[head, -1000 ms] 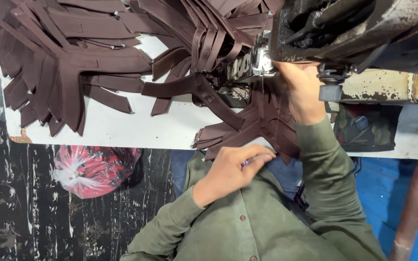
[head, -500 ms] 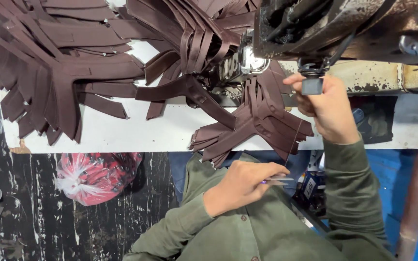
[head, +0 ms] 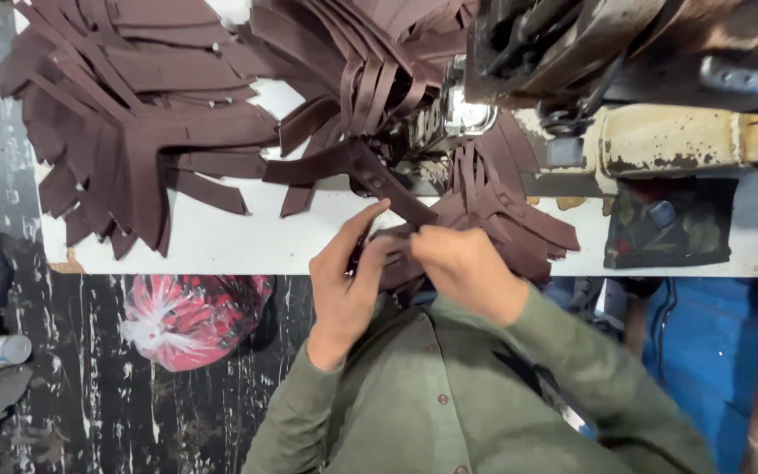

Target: Using an industrial sewing machine to stitch together cut pieces of brown material for shoe manufacturing.

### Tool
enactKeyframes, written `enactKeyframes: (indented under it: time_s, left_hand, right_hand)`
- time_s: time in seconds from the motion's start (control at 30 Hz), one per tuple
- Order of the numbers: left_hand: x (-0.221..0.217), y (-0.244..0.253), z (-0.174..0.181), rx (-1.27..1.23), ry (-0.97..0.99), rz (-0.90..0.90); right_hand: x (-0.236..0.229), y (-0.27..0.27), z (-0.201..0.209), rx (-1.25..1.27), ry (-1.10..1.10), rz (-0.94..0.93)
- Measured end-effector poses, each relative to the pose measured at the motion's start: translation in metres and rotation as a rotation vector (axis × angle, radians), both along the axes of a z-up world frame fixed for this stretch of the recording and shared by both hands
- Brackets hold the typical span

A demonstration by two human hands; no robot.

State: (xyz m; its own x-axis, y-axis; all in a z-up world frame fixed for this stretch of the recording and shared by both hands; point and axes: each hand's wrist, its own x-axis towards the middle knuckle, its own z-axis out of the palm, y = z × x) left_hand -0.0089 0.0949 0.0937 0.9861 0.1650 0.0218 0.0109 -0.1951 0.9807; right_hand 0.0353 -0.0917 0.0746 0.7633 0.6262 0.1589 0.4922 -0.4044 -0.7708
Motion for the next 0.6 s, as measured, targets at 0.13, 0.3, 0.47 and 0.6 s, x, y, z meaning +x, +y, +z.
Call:
enactKeyframes:
  time_s: [0.13,0.3,0.47,0.6]
  left_hand:
    - [0.018,-0.016,-0.023,0.121,0.001,-0.233]
    - [0.033,-0.037,-0.015,0.116,0.1,-0.343]
    - [0.034,-0.044,-0.022,-0.035,0.163,-0.285]
    - [0.041,-0.08,-0.025,-0.114,0.29,-0.668]
  right_hand:
    - [-0.043,-0.018,0.0,-0.173,0.031,0.025]
    - [-0.067,-0.026,-0.003,-0.159,0.057,-0.034]
    - [-0.08,-0.022,-0.002,-0.158,0.109,-0.03]
    - [-0.099,-0.011,-0.017,-0.228,0.201,0.172]
